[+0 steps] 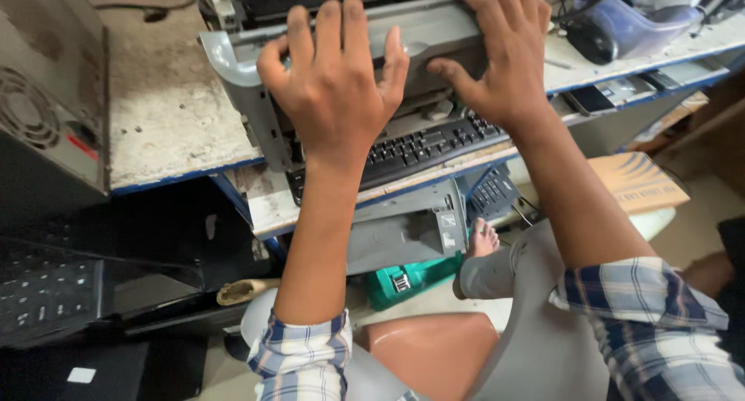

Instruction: The person disassembles a laser printer on a cluttered workbench. They remove the top cover, use a screwdriver to loosen screws, detach the paper tray, and manipulate internal components and wiring.

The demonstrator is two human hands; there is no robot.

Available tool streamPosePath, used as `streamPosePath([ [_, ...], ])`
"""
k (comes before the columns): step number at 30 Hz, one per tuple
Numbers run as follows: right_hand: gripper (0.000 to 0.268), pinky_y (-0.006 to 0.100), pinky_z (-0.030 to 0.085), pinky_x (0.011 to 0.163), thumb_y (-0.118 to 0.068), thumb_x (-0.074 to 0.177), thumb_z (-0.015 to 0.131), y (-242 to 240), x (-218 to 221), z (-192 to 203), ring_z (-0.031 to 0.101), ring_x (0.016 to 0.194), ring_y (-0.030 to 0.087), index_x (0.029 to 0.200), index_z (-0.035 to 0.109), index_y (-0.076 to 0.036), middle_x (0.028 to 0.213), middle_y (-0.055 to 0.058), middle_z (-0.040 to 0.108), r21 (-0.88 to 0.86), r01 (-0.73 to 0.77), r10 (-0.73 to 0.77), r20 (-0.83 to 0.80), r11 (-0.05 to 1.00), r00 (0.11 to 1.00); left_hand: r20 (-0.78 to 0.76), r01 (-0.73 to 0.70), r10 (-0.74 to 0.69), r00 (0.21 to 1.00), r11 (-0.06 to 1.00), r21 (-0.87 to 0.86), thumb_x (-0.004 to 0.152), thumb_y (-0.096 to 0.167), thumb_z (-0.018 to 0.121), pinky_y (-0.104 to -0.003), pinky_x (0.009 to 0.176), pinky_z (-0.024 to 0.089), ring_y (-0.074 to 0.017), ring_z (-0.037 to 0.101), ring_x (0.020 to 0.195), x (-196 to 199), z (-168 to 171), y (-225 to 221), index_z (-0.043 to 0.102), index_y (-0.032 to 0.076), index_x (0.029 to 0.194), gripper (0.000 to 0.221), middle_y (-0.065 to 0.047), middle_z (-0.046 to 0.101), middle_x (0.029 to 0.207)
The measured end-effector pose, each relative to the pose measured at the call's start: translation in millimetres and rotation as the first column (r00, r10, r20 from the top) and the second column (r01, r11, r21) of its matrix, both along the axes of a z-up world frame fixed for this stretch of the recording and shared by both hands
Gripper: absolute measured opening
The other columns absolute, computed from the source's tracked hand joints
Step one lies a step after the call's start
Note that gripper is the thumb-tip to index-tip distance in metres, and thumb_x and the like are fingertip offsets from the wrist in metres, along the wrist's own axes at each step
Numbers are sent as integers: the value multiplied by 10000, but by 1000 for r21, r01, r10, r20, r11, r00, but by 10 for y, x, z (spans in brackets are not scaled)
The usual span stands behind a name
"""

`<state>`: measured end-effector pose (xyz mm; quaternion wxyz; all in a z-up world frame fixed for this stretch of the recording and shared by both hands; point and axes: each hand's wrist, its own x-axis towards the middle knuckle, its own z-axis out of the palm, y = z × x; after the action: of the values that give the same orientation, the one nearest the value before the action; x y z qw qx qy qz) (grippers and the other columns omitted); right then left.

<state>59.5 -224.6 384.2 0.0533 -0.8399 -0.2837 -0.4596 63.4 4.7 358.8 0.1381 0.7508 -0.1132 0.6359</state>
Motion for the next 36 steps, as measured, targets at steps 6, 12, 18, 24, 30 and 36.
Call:
streamPosePath([
  [6, 762, 509, 310, 1187, -481, 922, 857, -67, -26, 27, 476, 1412, 365, 1487, 547, -75, 1483, 132, 552, 56, -24, 23, 32, 998, 999, -49, -29, 29, 998, 1000, 9, 1006, 412, 675, -460, 977, 359, -278, 606, 1180, -188, 168, -108, 717, 80, 1184, 379, -58, 695, 1165],
  [12, 719, 516, 300, 1238, -390, 1015, 840, -378, 27, -371, 369, 1517, 389, 1500, 448, -32, 1577, 224, 428, 293, -220, 144, 261, 930, 955, -72, -48, 50, 996, 998, 29, 976, 383, 702, -463, 958, 327, -249, 615, 1118, -268, 276, -186, 751, 84, 1103, 329, -53, 695, 1103],
  [18, 521, 405, 462, 996, -370, 1004, 804, -575, 161, -631, 584, 1083, 291, 1262, 567, 15, 1136, 164, 623, 725, -79, 226, -108, 684, 968, -49, -94, 95, 994, 995, 13, 924, 350, 740, -451, 878, 339, -264, 587, 943, -183, 427, -340, 797, 126, 880, 235, -26, 674, 944],
  [24, 398, 305, 485, 709, -321, 992, 803, -607, 59, -664, 568, 777, 169, 1077, 610, 16, 917, 96, 587, 780, -154, 359, -96, 607, 928, -21, -34, 34, 999, 999, -12, 862, 265, 736, -415, 804, 395, -241, 582, 898, -184, 430, -358, 802, 143, 825, 143, 17, 674, 864],
  [30, 409, 364, 465, 619, -254, 915, 911, -563, -363, -669, 580, 659, 245, 844, 586, -15, 759, 115, 585, 544, -103, 163, -63, 833, 985, -75, 184, -184, 980, 983, -10, 796, 208, 710, -414, 776, 417, -241, 589, 880, 69, 391, 81, 804, 184, 769, 101, 20, 681, 795],
  [36, 549, 367, 537, 602, -308, 826, 822, -294, -755, -684, 657, 690, 303, 1164, 654, 91, 857, 202, 675, 340, -372, 384, 36, 864, 923, -268, 405, -380, 885, 913, 43, 903, 221, 625, -465, 1032, 417, -328, 543, 1171, 478, 506, 583, 833, 192, 986, 226, -49, 690, 1187],
])
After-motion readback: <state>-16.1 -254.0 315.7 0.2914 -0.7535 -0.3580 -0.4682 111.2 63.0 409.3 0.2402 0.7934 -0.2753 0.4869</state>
